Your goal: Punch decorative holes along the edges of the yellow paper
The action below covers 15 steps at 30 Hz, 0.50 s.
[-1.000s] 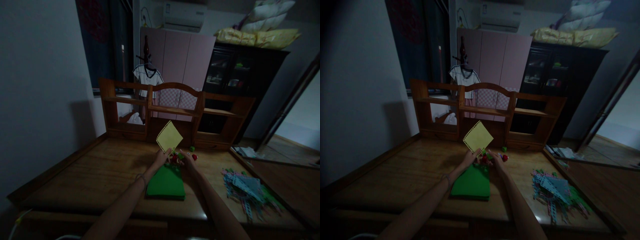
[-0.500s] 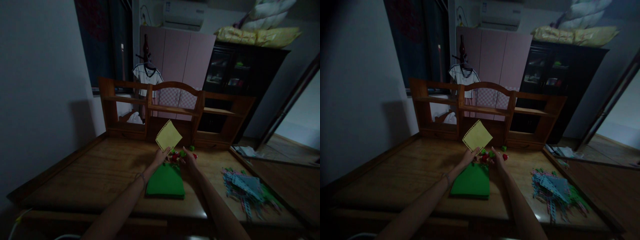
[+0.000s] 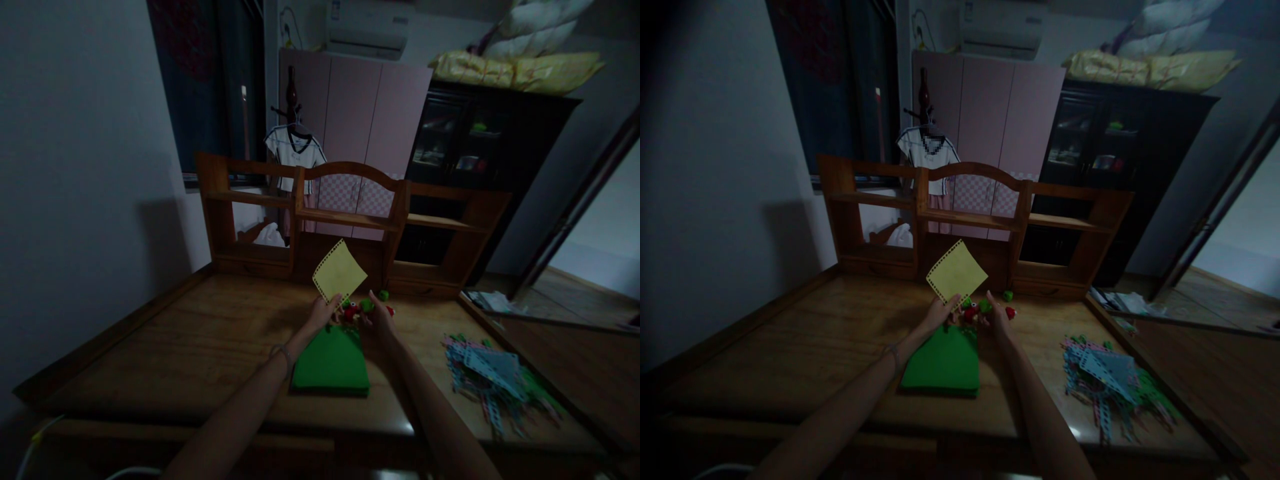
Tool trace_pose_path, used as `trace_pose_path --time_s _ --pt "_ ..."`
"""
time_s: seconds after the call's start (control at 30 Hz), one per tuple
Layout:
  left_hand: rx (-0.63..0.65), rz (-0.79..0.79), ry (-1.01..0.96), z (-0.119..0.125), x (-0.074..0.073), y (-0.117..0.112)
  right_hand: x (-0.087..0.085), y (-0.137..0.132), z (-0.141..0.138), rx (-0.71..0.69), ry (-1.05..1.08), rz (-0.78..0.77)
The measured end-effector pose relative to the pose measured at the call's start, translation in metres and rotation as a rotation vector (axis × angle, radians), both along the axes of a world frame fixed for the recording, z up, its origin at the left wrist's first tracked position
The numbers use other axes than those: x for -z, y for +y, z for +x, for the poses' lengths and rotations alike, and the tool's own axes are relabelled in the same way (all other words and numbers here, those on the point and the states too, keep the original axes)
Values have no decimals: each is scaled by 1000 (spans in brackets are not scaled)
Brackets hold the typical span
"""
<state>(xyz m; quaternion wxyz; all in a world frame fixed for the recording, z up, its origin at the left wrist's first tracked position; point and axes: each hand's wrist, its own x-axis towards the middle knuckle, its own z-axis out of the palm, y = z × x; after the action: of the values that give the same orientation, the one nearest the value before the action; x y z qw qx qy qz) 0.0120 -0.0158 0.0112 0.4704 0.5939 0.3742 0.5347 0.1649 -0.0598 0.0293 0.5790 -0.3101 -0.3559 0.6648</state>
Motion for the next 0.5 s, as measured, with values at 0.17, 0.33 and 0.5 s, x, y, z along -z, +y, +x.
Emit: trace_pose_path --time_s 0.17,0.33,0.5 --pt "-17 26 40 0 8 6 0 7 4 26 -23 8" --pt "-21 24 70 -1 12 8 6 9 3 24 53 -26" --pt "-21 33 120 -2 11 8 16 14 7 25 100 -56"
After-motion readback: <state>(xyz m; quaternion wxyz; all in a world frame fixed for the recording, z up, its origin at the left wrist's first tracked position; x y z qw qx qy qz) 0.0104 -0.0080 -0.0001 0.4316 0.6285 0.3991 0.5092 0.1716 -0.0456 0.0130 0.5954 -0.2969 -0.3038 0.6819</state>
